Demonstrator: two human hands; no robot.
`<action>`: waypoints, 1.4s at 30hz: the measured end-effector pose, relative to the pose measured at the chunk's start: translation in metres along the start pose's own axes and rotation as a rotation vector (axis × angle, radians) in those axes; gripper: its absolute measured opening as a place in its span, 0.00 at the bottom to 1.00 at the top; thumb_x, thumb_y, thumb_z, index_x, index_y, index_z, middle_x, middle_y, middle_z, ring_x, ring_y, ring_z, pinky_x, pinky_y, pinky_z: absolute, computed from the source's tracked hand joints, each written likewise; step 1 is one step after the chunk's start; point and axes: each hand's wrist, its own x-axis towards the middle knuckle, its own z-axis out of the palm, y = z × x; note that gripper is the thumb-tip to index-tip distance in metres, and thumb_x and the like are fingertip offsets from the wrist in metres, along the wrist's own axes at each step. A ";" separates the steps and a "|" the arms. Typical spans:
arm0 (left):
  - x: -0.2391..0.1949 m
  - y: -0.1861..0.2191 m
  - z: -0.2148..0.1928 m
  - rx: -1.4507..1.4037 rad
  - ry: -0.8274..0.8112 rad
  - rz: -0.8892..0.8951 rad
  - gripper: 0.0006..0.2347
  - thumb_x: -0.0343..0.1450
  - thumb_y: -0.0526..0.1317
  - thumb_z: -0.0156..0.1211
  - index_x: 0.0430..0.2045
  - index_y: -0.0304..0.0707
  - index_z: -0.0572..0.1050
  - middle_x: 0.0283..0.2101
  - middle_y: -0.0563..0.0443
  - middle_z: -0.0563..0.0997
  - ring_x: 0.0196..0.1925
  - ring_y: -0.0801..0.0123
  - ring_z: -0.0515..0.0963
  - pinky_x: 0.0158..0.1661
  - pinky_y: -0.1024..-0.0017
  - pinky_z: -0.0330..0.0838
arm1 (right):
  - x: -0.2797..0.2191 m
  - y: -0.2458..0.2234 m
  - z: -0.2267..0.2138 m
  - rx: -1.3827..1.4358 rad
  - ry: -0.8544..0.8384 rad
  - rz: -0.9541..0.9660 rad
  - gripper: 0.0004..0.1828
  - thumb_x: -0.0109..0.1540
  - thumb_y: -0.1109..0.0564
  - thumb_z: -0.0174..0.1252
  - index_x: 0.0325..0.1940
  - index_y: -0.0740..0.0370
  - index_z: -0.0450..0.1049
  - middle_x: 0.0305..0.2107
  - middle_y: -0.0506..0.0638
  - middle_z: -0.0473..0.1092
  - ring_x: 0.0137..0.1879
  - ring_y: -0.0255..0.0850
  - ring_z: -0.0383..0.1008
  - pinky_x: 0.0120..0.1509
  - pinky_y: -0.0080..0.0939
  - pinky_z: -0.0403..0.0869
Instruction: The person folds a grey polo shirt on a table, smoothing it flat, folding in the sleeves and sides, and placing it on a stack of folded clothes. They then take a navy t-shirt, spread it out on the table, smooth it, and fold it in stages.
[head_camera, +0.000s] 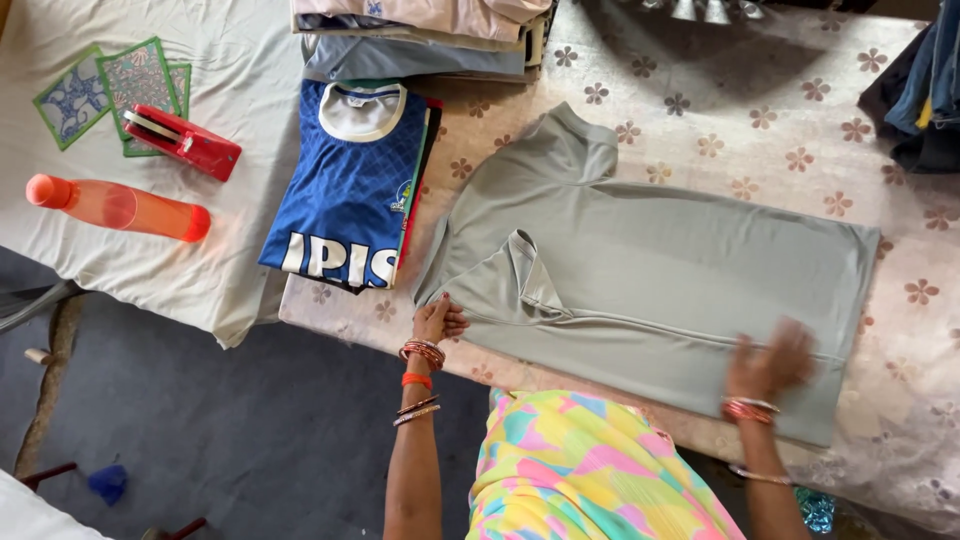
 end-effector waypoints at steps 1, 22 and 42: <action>-0.003 0.005 0.006 0.000 0.000 0.000 0.21 0.76 0.53 0.52 0.33 0.27 0.77 0.29 0.42 0.83 0.28 0.61 0.86 0.30 0.69 0.81 | 0.003 -0.036 0.004 0.000 0.000 -0.001 0.42 0.72 0.38 0.52 0.84 0.59 0.49 0.80 0.63 0.48 0.85 0.59 0.41 0.84 0.72 0.38; -0.009 0.044 0.095 -0.173 -0.268 -0.333 0.37 0.74 0.66 0.31 0.54 0.23 0.70 0.54 0.28 0.79 0.54 0.42 0.82 0.55 0.48 0.77 | -0.003 -0.296 0.068 0.356 -0.521 -0.327 0.13 0.62 0.55 0.59 0.51 0.56 0.70 0.46 0.47 0.73 0.58 0.45 0.72 0.77 0.62 0.53; 0.019 0.035 0.076 0.502 0.062 0.249 0.07 0.72 0.34 0.68 0.39 0.30 0.79 0.29 0.47 0.77 0.28 0.68 0.68 0.30 0.66 0.63 | -0.035 -0.254 0.042 0.067 -0.603 -1.242 0.16 0.64 0.56 0.54 0.57 0.49 0.71 0.68 0.41 0.61 0.77 0.40 0.52 0.80 0.55 0.49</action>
